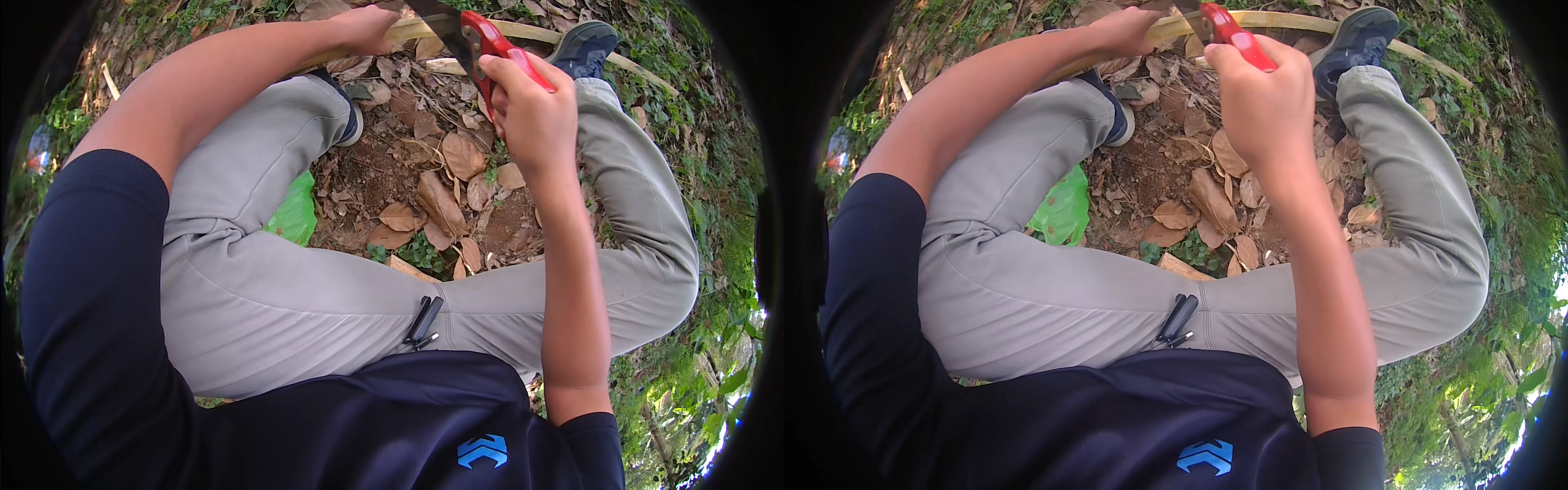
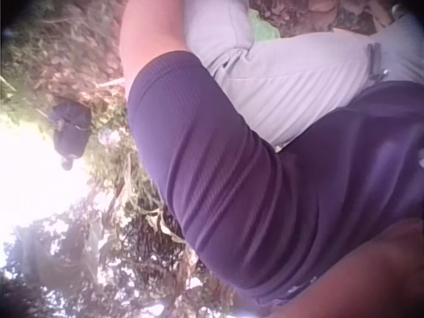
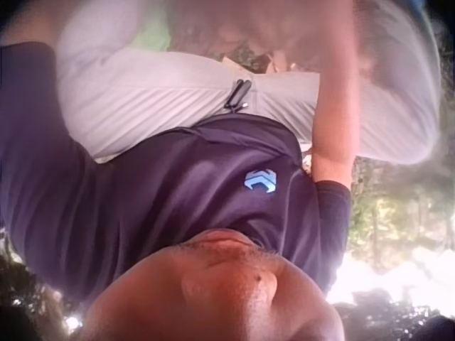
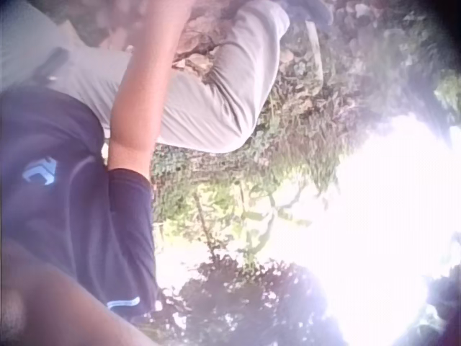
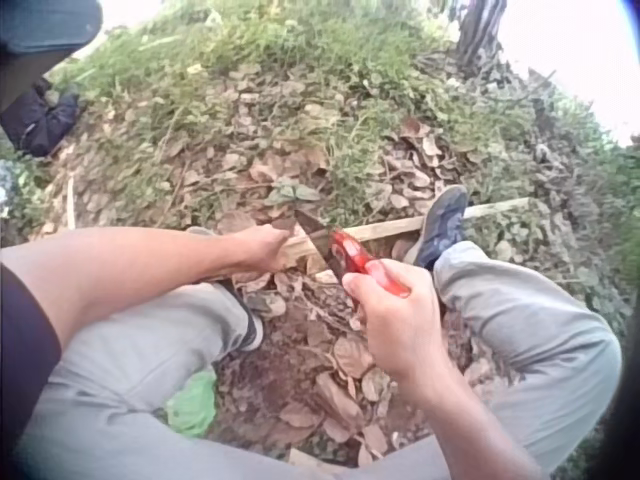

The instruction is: The person sits on the ground in a wooded area and uses a red hand saw to cut a long, thin piece of wood. They hold the wood steady with their left hand and saw back and forth with their right hand, eventually cutting through the material.

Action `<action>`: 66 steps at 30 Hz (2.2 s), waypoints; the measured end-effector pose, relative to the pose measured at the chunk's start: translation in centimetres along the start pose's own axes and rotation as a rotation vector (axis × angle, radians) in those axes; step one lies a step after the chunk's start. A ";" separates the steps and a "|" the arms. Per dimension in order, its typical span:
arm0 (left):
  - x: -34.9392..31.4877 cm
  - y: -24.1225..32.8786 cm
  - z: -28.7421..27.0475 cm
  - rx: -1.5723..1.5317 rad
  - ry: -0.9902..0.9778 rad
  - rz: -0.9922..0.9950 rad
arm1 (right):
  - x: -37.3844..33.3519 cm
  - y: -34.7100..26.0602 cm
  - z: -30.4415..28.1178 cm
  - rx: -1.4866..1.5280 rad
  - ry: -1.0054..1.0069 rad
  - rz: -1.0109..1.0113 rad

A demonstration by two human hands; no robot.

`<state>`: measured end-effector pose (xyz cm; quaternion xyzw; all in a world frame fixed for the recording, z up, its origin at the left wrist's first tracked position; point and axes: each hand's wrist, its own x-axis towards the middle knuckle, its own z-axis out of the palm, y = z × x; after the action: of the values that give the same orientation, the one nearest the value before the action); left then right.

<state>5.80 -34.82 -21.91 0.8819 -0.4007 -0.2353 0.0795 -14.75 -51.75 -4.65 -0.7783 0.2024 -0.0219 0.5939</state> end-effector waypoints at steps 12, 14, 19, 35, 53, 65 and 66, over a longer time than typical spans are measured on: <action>-0.2 -0.3 0.1 0.011 0.011 0.014 | -2.1 -2.3 0.0 -0.146 -0.007 -0.040; 0.2 0.0 0.6 0.004 0.051 0.055 | -0.8 -1.5 2.4 -0.219 0.063 -0.117; 0.1 -1.0 0.8 0.010 0.009 0.039 | -2.9 -5.5 -0.9 -0.127 -0.077 0.077; -0.5 -0.2 0.4 -0.010 0.001 0.015 | -4.8 -8.0 -4.7 0.062 -0.096 0.226; -0.1 0.1 -0.1 -0.020 -0.033 0.016 | -1.4 -4.7 -2.0 -0.006 -0.030 0.141; -0.3 -0.4 0.1 -0.025 -0.046 0.009 | -3.3 -6.8 -4.4 0.108 -0.079 0.229; -0.2 -0.2 0.1 -0.019 -0.044 0.012 | -2.5 -5.6 -3.5 0.064 -0.049 0.183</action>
<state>5.78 -34.57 -21.97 0.8734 -0.4053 -0.2577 0.0805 -16.41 -52.89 2.09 -0.7375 0.2574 0.0451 0.6227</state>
